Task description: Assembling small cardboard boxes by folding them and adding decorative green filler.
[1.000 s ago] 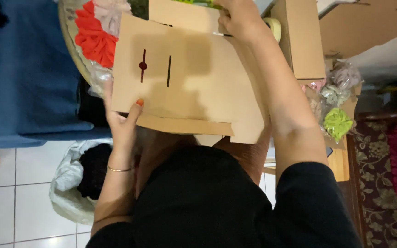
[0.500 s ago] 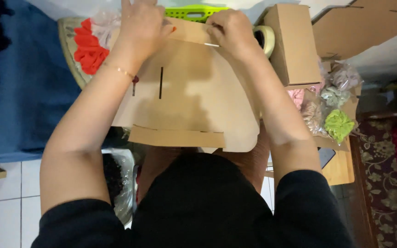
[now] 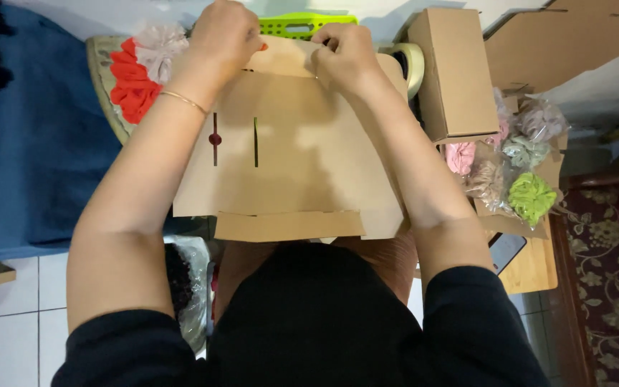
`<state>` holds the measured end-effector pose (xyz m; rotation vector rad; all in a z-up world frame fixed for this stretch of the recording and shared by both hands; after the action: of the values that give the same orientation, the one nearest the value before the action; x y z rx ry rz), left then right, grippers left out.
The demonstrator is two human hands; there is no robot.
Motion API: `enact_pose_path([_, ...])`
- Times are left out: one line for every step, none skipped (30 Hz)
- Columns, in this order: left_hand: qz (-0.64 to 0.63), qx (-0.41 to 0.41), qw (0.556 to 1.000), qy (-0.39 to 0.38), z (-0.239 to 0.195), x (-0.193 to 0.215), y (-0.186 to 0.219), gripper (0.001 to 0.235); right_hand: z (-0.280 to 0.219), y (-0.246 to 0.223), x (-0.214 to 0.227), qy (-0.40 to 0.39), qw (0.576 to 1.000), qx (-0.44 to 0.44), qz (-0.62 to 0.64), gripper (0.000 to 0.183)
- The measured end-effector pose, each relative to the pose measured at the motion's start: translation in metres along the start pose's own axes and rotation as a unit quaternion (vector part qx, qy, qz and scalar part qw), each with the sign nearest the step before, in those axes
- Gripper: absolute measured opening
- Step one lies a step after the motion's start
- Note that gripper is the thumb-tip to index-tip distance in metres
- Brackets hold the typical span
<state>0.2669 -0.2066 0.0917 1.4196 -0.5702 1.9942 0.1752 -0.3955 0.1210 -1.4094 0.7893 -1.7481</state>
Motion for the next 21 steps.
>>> enact_pose_path([-0.032,-0.029,0.999,0.011,-0.002,0.0,-0.002,0.049,0.004,0.006,0.002,0.0,1.0,0.019,-0.018,0.007])
enact_pose_path([-0.032,-0.03,0.999,0.012,-0.004,0.012,-0.005,0.049,-0.002,-0.013,0.002,0.001,1.0,0.02,-0.019,0.007])
enact_pose_path([-0.051,0.004,0.998,-0.048,-0.01,0.013,-0.012,0.05,-0.009,-0.018,0.003,0.009,0.999,-0.047,0.003,0.006])
enact_pose_path([-0.07,0.037,0.991,-0.108,-0.018,0.013,-0.019,0.051,-0.018,-0.025,0.003,0.017,0.993,-0.114,0.025,0.018])
enact_pose_path([-0.07,0.038,0.991,-0.108,-0.021,0.019,-0.019,0.051,-0.013,-0.007,-0.001,0.016,0.993,-0.113,0.025,0.018])
enact_pose_path([-0.111,0.074,0.985,-0.112,-0.025,0.024,-0.024,0.048,-0.007,-0.008,-0.003,0.022,1.0,-0.016,-0.007,0.01])
enact_pose_path([-0.152,0.11,0.976,-0.114,-0.028,0.03,-0.03,0.045,-0.001,-0.01,-0.005,0.027,0.995,0.084,-0.039,0.007])
enact_pose_path([-0.15,0.11,0.976,-0.113,-0.027,0.025,-0.028,0.045,0.001,-0.003,-0.008,0.028,0.995,0.086,-0.038,0.007])
enact_pose_path([-0.058,0.096,0.991,-0.071,-0.025,0.027,-0.025,0.035,0.0,0.003,-0.013,0.012,0.995,0.097,-0.018,0.009])
enact_pose_path([0.034,0.079,0.996,-0.028,-0.024,0.029,-0.019,0.03,-0.001,0.009,-0.019,-0.004,0.994,0.107,0.003,0.012])
enact_pose_path([0.033,0.08,0.996,-0.029,-0.024,0.03,-0.017,0.03,-0.004,0.005,-0.019,-0.005,0.994,0.106,0.003,0.012])
enact_pose_path([-0.007,0.088,0.996,-0.032,-0.025,0.031,-0.015,0.022,-0.007,0.003,-0.021,-0.01,0.995,0.098,0.006,0.014])
enact_pose_path([-0.047,0.095,0.994,-0.033,-0.025,0.031,-0.013,0.018,-0.009,0.001,-0.021,-0.016,0.996,0.09,0.008,0.015])
enact_pose_path([-0.047,0.096,0.994,-0.033,-0.028,0.024,-0.022,0.018,-0.009,0.0,-0.021,-0.017,0.996,0.091,0.007,0.015])
enact_pose_path([-0.084,0.106,0.99,-0.035,-0.031,0.016,-0.031,0.024,-0.012,-0.005,-0.02,-0.013,0.994,0.106,0.004,0.016])
enact_pose_path([-0.122,0.115,0.985,-0.038,-0.034,0.008,-0.04,0.031,-0.014,-0.009,-0.019,-0.009,0.993,0.121,0.001,0.016])
enact_pose_path([-0.123,0.115,0.985,-0.037,-0.035,0.008,-0.041,0.031,-0.016,-0.008,-0.02,-0.009,0.993,0.121,0.0,0.016])
enact_pose_path([-0.135,0.123,0.983,-0.035,-0.037,0.007,-0.042,0.039,-0.019,-0.011,-0.02,-0.007,0.991,0.137,-0.01,0.018])
enact_pose_path([-0.144,0.131,0.98,-0.03,-0.037,0.01,-0.046,0.051,-0.018,-0.016,-0.02,-0.004,0.987,0.156,-0.02,0.019])
enact_pose_path([-0.143,0.131,0.981,-0.027,-0.036,0.01,-0.046,0.051,-0.017,-0.017,-0.019,-0.003,0.987,0.16,-0.02,0.019])
enact_pose_path([-0.15,0.106,0.983,0.008,-0.036,0.015,-0.041,0.042,-0.019,-0.016,-0.018,0.001,0.987,0.156,-0.024,0.019])
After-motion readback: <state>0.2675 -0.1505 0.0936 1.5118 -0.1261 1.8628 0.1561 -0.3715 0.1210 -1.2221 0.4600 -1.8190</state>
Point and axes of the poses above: each hand's wrist, its own z-axis towards the middle knuckle, its own x-axis out of the back of the hand, y = z × x, the point moved 9 cm from there along z, towards the middle knuckle, and after that the axes turned 11 degrees about z, right-handed, at the moved point
